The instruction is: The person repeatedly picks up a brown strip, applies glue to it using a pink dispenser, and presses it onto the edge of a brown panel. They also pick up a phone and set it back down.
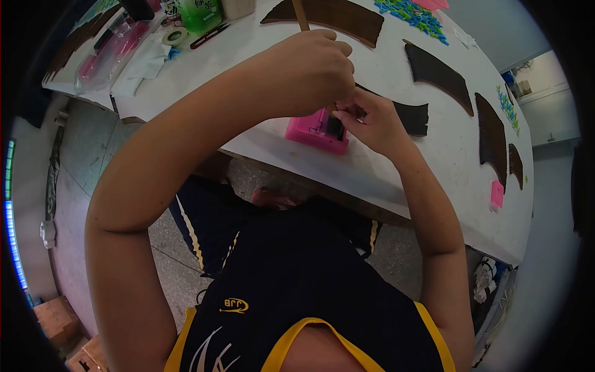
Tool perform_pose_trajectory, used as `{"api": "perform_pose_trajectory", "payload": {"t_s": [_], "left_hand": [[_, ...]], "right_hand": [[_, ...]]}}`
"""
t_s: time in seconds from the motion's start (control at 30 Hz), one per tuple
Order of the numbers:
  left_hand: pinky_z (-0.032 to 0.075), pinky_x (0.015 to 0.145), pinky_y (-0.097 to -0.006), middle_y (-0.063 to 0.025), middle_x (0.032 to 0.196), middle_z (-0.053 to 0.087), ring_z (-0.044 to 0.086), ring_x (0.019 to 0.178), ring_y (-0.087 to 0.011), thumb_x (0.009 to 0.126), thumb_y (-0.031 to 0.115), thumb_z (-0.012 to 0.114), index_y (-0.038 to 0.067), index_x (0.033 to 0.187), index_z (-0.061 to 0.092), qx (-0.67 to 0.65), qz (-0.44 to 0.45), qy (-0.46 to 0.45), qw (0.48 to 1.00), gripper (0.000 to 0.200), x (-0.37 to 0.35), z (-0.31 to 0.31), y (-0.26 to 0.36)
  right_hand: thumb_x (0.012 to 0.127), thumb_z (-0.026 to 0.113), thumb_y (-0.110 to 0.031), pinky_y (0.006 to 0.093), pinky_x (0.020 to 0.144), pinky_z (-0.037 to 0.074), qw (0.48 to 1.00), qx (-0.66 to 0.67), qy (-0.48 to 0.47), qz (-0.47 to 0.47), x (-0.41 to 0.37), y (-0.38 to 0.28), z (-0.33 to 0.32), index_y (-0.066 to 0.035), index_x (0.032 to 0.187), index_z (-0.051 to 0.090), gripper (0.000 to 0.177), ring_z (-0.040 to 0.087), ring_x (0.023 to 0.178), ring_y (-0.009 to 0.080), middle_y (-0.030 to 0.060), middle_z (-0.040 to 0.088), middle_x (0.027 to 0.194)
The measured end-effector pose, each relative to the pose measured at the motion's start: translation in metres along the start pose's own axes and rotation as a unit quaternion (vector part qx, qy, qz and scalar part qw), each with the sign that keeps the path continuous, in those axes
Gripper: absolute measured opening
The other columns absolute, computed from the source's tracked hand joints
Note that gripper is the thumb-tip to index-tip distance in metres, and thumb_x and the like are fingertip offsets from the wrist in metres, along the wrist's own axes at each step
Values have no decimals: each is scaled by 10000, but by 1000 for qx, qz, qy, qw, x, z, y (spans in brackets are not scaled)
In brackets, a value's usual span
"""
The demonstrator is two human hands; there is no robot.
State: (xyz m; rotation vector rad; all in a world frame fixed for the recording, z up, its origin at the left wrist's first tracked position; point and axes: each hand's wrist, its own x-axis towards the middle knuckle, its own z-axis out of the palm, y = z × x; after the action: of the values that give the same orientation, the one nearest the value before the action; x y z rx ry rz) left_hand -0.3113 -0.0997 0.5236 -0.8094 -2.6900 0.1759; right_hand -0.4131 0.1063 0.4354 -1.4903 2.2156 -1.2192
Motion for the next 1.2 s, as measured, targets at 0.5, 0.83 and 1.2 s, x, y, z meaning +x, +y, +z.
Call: {"api": "perform_pose_trajectory", "payload": {"t_s": [0.5, 0.83, 1.2], "left_hand": [[558, 837, -375, -28, 846, 694, 666, 922, -224, 760, 16, 752, 108, 904, 792, -56, -28, 50, 997, 175, -28, 34, -2], [571, 725, -388, -44, 899, 708, 676, 872, -249, 774, 8, 768, 91, 974, 767, -148, -49, 146, 977, 217, -37, 76, 15], [572, 730, -392, -58, 939, 719, 681, 867, -260, 772, -9, 753, 91, 987, 771, -163, -52, 145, 974, 238, -37, 84, 18]], "right_hand": [[883, 754, -20, 315, 739, 606, 996, -78, 2, -42, -10, 2, -11, -63, 1091, 739, 213, 717, 810, 184, 59, 740, 918], [884, 721, -14, 334, 697, 587, 988, -130, -6, -85, -23, 9, -25, -102, 1037, 791, 191, 710, 843, 217, 51, 733, 919], [873, 717, -13, 345, 689, 566, 984, -155, -12, -86, -26, 11, -27, -106, 1028, 792, 196, 686, 810, 220, 51, 719, 901]]}}
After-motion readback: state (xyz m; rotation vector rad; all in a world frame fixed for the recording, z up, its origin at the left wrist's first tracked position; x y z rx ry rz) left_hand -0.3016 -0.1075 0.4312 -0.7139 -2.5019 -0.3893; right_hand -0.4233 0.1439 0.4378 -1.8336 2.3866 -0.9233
